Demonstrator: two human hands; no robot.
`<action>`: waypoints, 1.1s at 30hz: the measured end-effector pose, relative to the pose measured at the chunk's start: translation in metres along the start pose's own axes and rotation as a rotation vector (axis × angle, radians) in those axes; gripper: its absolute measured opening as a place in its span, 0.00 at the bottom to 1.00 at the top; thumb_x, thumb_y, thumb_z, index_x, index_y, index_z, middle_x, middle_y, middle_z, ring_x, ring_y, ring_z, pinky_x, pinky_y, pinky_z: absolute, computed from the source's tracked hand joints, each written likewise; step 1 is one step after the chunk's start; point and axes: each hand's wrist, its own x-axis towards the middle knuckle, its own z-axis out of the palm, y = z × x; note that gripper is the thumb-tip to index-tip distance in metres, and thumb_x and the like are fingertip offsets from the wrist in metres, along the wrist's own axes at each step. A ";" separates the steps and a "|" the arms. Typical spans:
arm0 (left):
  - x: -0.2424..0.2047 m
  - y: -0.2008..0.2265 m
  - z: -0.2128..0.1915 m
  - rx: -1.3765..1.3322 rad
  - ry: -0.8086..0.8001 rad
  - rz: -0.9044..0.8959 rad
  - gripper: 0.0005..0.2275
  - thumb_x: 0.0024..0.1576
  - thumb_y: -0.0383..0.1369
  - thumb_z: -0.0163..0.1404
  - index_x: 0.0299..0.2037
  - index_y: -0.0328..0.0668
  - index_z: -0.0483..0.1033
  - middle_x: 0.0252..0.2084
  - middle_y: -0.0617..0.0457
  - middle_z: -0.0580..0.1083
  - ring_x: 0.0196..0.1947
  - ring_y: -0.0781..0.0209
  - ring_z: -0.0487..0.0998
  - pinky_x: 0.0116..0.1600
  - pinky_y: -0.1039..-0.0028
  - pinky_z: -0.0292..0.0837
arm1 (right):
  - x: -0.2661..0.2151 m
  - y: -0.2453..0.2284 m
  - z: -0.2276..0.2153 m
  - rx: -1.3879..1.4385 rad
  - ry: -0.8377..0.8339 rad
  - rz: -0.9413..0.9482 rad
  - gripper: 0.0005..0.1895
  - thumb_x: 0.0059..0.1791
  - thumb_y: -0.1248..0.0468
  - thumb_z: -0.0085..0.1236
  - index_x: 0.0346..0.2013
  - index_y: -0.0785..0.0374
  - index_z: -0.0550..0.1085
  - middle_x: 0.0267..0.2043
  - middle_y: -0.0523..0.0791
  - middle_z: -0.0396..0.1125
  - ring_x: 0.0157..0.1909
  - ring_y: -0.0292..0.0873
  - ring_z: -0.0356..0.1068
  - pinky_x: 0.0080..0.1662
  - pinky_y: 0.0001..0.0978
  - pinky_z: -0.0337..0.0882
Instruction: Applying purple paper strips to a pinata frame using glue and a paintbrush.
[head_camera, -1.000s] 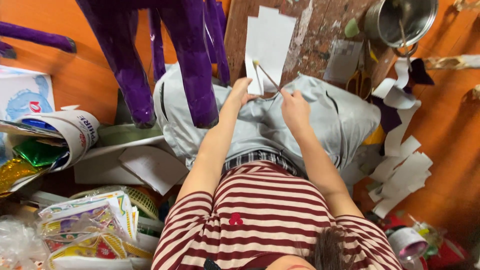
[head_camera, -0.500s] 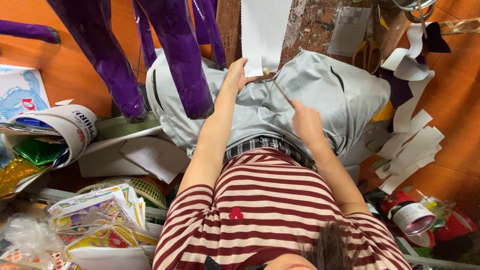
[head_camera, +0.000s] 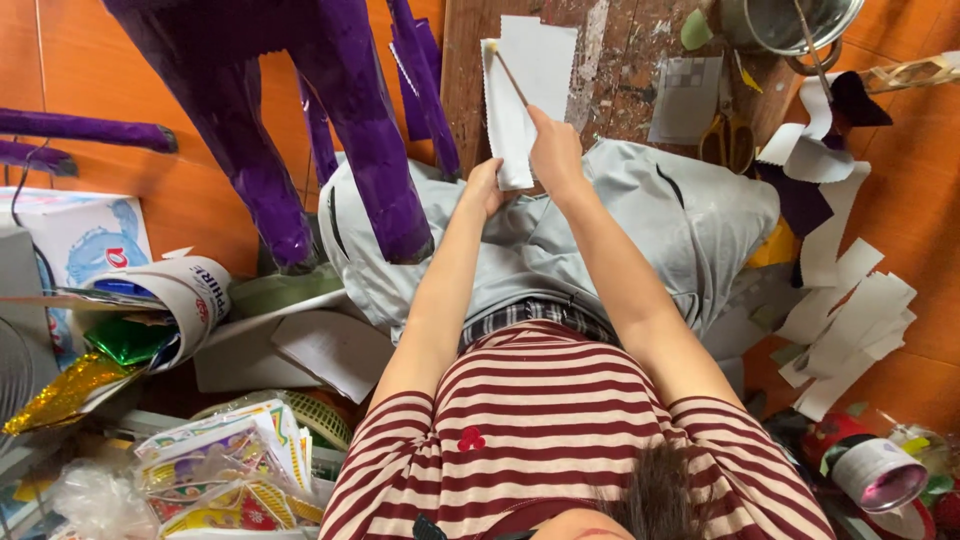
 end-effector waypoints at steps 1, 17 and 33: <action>0.002 0.000 -0.001 0.003 -0.004 0.003 0.19 0.64 0.36 0.38 0.60 0.29 0.66 0.52 0.39 0.75 0.47 0.44 0.79 0.39 0.54 0.77 | -0.001 0.011 0.001 -0.001 0.006 -0.002 0.25 0.45 0.76 0.48 0.56 0.62 0.77 0.34 0.61 0.72 0.40 0.65 0.72 0.45 0.55 0.71; -0.026 0.019 0.014 -0.042 -0.059 -0.005 0.19 0.66 0.35 0.38 0.61 0.26 0.64 0.56 0.36 0.74 0.53 0.41 0.78 0.49 0.50 0.79 | 0.020 0.024 -0.065 0.545 0.156 0.256 0.24 0.51 0.73 0.44 0.61 0.60 0.75 0.32 0.48 0.73 0.30 0.43 0.71 0.34 0.36 0.71; -0.152 0.093 0.135 -0.275 -0.621 0.308 0.17 0.70 0.36 0.39 0.64 0.31 0.64 0.62 0.43 0.71 0.61 0.51 0.74 0.67 0.56 0.70 | -0.017 0.062 -0.148 1.211 0.195 0.153 0.12 0.55 0.62 0.55 0.53 0.57 0.74 0.56 0.47 0.67 0.53 0.41 0.71 0.44 0.27 0.75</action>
